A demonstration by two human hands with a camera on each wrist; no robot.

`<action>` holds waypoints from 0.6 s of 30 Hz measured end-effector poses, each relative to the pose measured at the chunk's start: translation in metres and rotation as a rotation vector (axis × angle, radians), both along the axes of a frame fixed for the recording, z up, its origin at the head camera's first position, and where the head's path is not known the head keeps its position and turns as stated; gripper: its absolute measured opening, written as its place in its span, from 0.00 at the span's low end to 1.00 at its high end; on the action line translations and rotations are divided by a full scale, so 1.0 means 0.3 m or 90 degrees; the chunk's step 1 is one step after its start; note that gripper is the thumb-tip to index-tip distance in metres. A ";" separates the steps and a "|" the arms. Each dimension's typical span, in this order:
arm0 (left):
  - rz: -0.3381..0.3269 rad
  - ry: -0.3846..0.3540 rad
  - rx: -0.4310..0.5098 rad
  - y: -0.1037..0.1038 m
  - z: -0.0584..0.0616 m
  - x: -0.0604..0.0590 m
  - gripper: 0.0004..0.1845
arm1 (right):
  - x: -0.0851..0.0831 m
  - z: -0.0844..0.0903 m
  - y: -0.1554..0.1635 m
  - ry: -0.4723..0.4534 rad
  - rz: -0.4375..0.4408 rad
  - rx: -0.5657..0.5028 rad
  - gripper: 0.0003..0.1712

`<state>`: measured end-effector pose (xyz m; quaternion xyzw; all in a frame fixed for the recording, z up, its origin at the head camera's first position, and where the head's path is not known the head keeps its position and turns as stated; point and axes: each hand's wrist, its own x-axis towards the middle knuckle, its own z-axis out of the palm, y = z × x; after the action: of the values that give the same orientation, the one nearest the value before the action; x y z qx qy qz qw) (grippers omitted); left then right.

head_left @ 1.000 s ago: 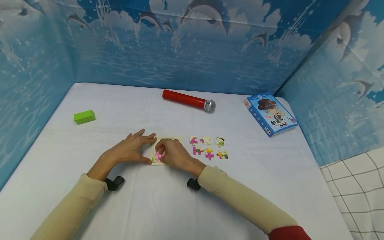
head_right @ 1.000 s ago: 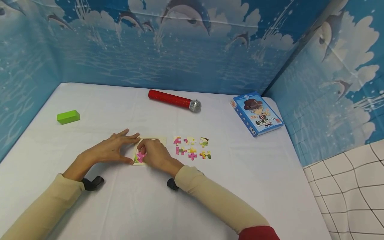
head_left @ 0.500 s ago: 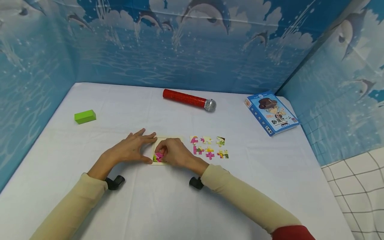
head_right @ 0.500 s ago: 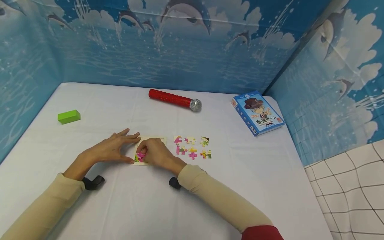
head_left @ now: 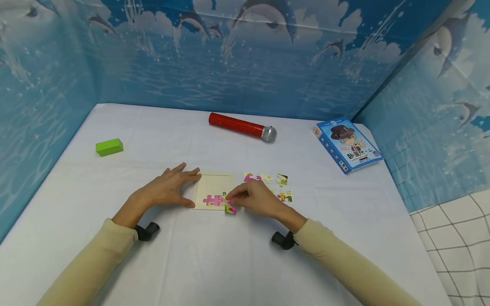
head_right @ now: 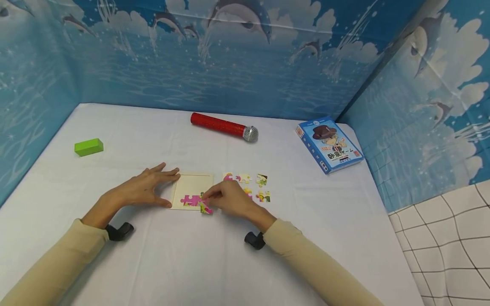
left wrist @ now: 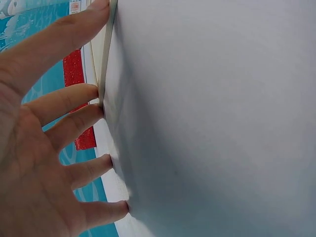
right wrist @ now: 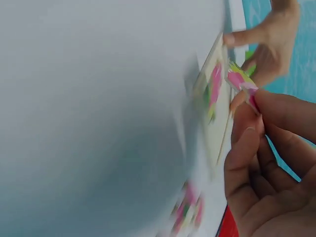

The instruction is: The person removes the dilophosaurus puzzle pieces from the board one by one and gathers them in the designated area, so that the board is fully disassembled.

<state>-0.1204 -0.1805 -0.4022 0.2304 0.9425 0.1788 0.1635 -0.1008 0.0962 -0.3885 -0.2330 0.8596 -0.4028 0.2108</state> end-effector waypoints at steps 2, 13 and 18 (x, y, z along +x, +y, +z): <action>0.000 0.000 -0.003 0.002 0.003 -0.001 0.46 | 0.010 -0.005 0.057 -0.006 -0.022 0.018 0.09; 0.008 -0.006 -0.007 0.001 -0.002 -0.002 0.46 | 0.038 -0.055 0.147 0.064 -0.097 0.074 0.06; 0.007 -0.011 0.000 0.008 -0.001 -0.002 0.46 | 0.043 -0.064 0.138 0.097 -0.105 0.078 0.04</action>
<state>-0.1209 -0.1781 -0.4025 0.2236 0.9422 0.1816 0.1708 -0.0880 0.1377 -0.4076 -0.1781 0.9125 -0.3464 0.1252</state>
